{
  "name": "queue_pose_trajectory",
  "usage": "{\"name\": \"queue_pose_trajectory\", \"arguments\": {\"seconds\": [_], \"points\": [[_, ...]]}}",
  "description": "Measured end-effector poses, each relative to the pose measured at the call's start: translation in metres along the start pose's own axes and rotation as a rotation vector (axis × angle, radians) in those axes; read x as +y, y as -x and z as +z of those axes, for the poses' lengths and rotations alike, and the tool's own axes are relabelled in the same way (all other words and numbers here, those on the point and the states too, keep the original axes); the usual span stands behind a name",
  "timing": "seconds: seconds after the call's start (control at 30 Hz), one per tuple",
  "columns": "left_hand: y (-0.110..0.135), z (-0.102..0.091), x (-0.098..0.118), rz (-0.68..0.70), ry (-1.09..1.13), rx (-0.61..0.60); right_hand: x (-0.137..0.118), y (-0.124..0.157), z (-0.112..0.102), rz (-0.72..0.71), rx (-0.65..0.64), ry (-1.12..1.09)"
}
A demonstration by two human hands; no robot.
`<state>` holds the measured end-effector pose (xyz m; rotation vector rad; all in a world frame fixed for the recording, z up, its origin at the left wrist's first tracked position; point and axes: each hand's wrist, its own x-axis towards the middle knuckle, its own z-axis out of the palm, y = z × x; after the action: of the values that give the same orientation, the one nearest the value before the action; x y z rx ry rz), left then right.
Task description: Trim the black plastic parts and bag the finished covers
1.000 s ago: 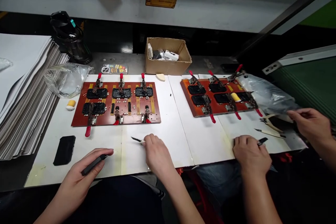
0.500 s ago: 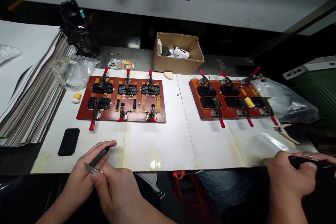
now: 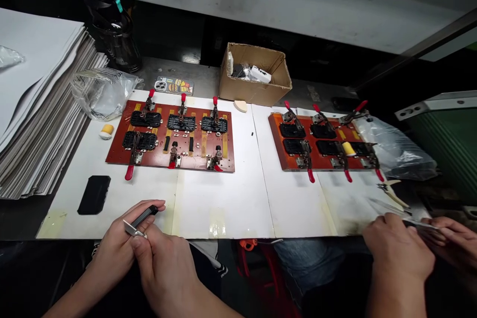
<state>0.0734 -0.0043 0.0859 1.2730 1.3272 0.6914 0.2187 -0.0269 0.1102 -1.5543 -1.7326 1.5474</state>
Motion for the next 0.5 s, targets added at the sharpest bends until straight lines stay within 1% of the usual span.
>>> {"name": "queue_pose_trajectory", "arguments": {"seconds": [0.13, 0.23, 0.33, 0.4, 0.47, 0.5], "points": [[0.002, 0.0, 0.0, 0.001, 0.015, 0.016, -0.002, -0.001, -0.004, 0.013, 0.019, -0.031], [0.004, 0.0, 0.001, 0.023, -0.005, 0.044, 0.004, -0.005, -0.012, 0.055, 0.063, -0.063], [0.006, -0.002, 0.004, 0.06, -0.038, 0.083, 0.02, -0.01, -0.02, 0.133, 0.205, -0.144], [0.006, -0.003, 0.007, 0.081, -0.035, 0.107, 0.032, -0.012, -0.021, 0.18, 0.314, -0.236], [0.005, -0.002, 0.011, 0.054, 0.014, 0.131, 0.042, -0.014, -0.016, 0.175, 0.383, -0.321], [0.004, -0.001, 0.012, 0.026, 0.063, 0.139, 0.044, -0.015, -0.013, 0.15, 0.395, -0.368]]}}
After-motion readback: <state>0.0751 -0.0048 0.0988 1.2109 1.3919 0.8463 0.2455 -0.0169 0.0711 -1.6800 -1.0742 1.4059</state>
